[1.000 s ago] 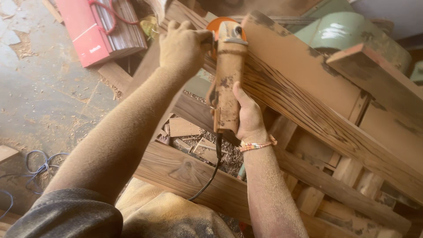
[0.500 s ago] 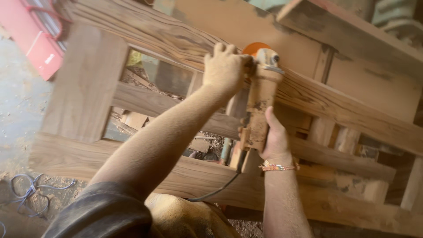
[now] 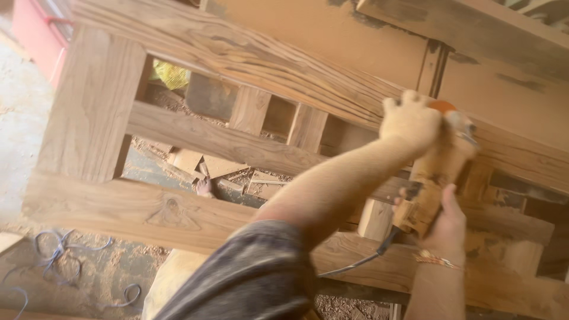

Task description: The person uses an electric sander to smooth the surface of a wooden frame with carved details. They move the tool across the flat surfaces and edges of the wood, generating sawdust.

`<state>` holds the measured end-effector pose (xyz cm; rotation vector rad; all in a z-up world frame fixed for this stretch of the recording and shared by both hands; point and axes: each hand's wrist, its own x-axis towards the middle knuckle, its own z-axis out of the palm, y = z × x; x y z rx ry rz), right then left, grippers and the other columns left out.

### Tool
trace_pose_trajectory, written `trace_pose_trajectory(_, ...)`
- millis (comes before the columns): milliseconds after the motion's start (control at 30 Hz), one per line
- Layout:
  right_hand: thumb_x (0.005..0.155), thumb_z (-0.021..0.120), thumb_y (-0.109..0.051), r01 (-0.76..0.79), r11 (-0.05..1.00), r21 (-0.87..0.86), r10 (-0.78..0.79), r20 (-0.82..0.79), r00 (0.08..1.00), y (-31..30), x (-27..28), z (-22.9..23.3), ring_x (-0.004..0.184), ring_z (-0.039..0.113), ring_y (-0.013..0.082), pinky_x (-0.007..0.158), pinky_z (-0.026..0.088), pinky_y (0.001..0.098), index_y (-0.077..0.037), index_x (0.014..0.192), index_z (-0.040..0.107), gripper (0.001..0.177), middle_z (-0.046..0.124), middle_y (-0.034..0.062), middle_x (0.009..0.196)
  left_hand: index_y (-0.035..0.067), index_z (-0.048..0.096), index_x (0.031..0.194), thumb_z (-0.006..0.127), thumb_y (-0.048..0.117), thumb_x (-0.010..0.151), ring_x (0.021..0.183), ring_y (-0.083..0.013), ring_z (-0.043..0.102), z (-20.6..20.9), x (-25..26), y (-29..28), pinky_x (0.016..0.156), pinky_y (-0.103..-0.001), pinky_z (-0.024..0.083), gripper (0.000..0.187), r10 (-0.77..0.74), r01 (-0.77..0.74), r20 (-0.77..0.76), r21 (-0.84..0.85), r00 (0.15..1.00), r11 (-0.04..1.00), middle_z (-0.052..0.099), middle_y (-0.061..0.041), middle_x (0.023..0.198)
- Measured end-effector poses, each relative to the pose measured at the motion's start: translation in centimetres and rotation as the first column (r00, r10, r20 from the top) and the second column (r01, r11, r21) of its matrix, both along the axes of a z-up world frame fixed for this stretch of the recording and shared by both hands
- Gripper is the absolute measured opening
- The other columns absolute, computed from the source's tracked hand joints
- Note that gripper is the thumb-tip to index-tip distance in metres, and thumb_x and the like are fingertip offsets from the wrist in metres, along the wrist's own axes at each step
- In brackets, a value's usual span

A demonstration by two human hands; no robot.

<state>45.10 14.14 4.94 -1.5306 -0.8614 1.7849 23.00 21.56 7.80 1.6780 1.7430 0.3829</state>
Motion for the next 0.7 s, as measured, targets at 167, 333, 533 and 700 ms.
trace_pose_trajectory(167, 0.110, 0.036, -0.060, -0.051, 0.999, 0.000, 0.051, -0.080, 0.996, -0.1, 0.8, -0.6, 0.097, 0.070, 0.0329, 0.083, 0.060, 0.0478, -0.003, 0.141, 0.050, 0.066, 0.067, 0.0193, 0.113, 0.023, 0.073, 0.112, 0.069, 0.033, 0.091, 0.128, -0.0199, 0.046, -0.5, 0.5, -0.2, 0.108, -0.050, 0.037, 0.024, 0.023, -0.022, -0.019, 0.044, 1.000, 0.999, 0.059, 0.000, 0.132)
trace_pose_trajectory(333, 0.108, 0.042, -0.055, -0.118, 0.993, 0.010, 0.118, -0.035, 0.992, -0.8, -5.6, -1.7, 0.097, 0.068, 0.0332, 0.084, 0.060, 0.0500, -0.004, 0.138, 0.049, 0.059, 0.066, 0.0158, 0.110, 0.026, 0.076, 0.112, 0.074, 0.033, 0.091, 0.134, -0.0225, 0.042, -2.0, -5.9, -2.6, 0.111, -0.051, 0.033, 0.022, 0.152, -0.152, -0.006, 0.041, 0.988, 0.988, 0.058, -0.002, 0.134)
trace_pose_trajectory(533, 0.107, 0.055, -0.052, -0.408, 0.912, 0.028, 0.384, -0.406, 0.829, -3.9, -17.9, -3.5, 0.090, 0.070, 0.0339, 0.080, 0.061, 0.0479, 0.000, 0.132, 0.050, 0.057, 0.067, 0.0184, 0.103, 0.043, 0.071, 0.118, 0.078, 0.038, 0.083, 0.130, -0.0279, 0.042, -5.1, -18.1, -9.3, 0.103, -0.057, 0.034, 0.037, 0.362, -0.341, -0.119, 0.170, 0.924, 0.925, 0.059, -0.002, 0.128)
trace_pose_trajectory(700, 0.102, 0.062, -0.048, -0.544, 0.837, 0.060, 0.496, -0.505, 0.706, -7.2, -28.8, -4.2, 0.087, 0.069, 0.0286, 0.074, 0.062, 0.0433, -0.005, 0.131, 0.049, 0.054, 0.063, 0.0131, 0.107, 0.045, 0.075, 0.112, 0.065, 0.034, 0.096, 0.126, -0.0300, 0.048, -7.7, -28.3, -15.6, 0.104, -0.060, 0.035, 0.022, 0.508, -0.466, -0.174, 0.234, 0.843, 0.853, 0.062, -0.001, 0.125)
